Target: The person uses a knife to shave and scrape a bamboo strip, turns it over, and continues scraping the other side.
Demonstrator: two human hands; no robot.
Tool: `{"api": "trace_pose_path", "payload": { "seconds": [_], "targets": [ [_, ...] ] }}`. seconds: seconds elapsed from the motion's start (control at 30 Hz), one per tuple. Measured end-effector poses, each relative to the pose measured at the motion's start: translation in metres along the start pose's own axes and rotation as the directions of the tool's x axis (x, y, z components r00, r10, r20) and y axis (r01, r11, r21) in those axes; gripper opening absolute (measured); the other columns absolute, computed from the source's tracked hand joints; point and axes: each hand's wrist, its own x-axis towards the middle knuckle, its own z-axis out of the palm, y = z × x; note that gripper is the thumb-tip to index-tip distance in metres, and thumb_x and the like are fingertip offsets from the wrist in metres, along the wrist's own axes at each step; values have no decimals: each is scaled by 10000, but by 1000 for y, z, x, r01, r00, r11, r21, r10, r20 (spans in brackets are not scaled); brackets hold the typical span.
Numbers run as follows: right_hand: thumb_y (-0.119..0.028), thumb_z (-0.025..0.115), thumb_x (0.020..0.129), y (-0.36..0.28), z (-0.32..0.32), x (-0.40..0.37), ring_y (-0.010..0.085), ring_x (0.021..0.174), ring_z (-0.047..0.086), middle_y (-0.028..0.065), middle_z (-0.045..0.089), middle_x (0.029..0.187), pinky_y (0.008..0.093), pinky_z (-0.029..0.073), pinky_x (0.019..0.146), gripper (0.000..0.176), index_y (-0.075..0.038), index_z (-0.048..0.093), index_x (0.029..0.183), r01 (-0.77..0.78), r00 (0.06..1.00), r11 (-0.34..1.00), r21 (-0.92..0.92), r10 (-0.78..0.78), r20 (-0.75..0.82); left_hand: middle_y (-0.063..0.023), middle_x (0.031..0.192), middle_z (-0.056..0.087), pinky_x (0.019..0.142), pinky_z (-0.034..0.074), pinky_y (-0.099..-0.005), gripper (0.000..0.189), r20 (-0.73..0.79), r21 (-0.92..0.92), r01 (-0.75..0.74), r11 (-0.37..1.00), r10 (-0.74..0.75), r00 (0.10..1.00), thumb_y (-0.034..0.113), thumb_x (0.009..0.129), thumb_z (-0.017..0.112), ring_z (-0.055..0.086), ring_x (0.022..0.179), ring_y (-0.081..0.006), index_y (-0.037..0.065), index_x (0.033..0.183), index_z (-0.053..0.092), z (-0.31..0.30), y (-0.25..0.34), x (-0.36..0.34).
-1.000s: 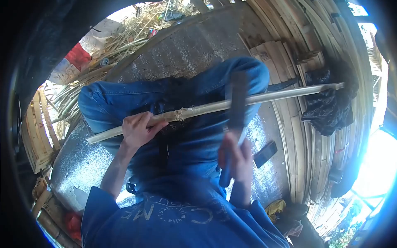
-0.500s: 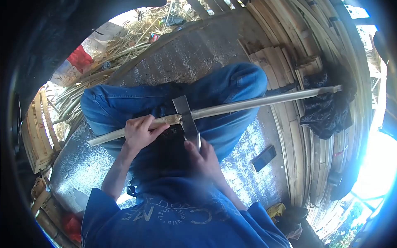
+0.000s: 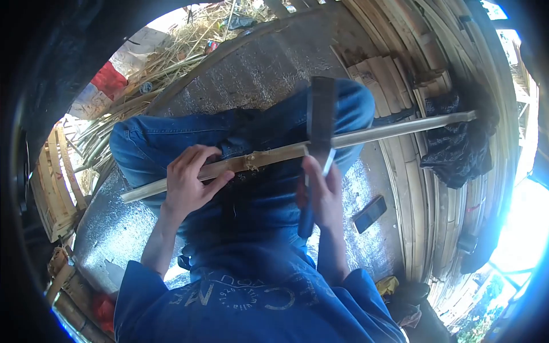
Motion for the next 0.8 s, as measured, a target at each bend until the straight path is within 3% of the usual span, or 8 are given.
{"api": "trace_pose_path", "payload": {
  "seconds": [0.03, 0.13, 0.17, 0.27, 0.3, 0.63, 0.8],
  "targets": [
    [-315, 549, 962, 5, 6, 7, 103, 393, 469, 23, 508, 573, 234, 366, 372, 272, -45, 515, 966, 53, 998, 996, -67, -51, 35, -43, 763, 637, 624, 487, -323, 365, -87, -16, -61, 998, 59, 994, 397, 778, 744, 627, 709, -177, 54, 860, 649, -4, 8, 8],
    [-332, 539, 967, 14, 9, 12, 86, 404, 478, 12, 502, 571, 220, 364, 378, 290, -43, 516, 965, 128, 989, 984, -122, -117, 89, -50, 869, 646, 721, 463, -341, 347, -61, -73, -80, 994, 76, 995, 346, 789, 732, 616, 823, -201, 44, 947, 664, -2, 32, 22],
    [-337, 537, 968, 15, 9, 12, 79, 408, 480, 7, 498, 570, 215, 363, 380, 295, -43, 516, 967, 158, 983, 980, -119, -145, 108, -52, 872, 650, 735, 450, -337, 240, -37, -109, -44, 993, 41, 998, 214, 781, 736, 619, 802, -215, 61, 953, 668, 4, 39, 26],
    [-334, 543, 966, 14, 7, 12, 70, 419, 477, -4, 490, 567, 211, 366, 388, 293, -42, 518, 974, 169, 981, 977, -130, -153, 123, -23, 830, 644, 717, 452, -335, 180, -12, -135, -12, 991, 11, 1000, 166, 775, 733, 614, 764, -202, 64, 912, 676, 33, 40, 30],
    [-330, 547, 965, 15, 6, 12, 60, 438, 475, -11, 486, 578, 207, 369, 396, 291, -41, 519, 983, 156, 983, 979, -132, -141, 121, -5, 806, 641, 700, 452, -329, 136, -72, -146, -26, 989, 16, 997, 109, 747, 745, 609, 738, -191, 72, 857, 675, 38, 41, 30],
    [-337, 564, 956, 16, 8, 14, 49, 459, 469, -19, 488, 620, 195, 367, 405, 306, -39, 524, 1014, 146, 984, 982, -118, -131, 123, -8, 781, 602, 739, 436, -358, 172, -228, -72, -64, 995, 47, 973, 48, 676, 757, 591, 789, -206, 91, 783, 630, 51, 49, 26],
    [-326, 563, 958, 15, 9, 13, 55, 450, 468, -19, 482, 607, 196, 368, 403, 295, -39, 523, 1010, 156, 982, 980, -127, -140, 127, -15, 789, 594, 868, 439, -422, 175, -222, -122, -69, 990, 41, 974, 35, 655, 735, 587, 829, -225, 89, 771, 615, 58, 40, 27]
  ]
}}
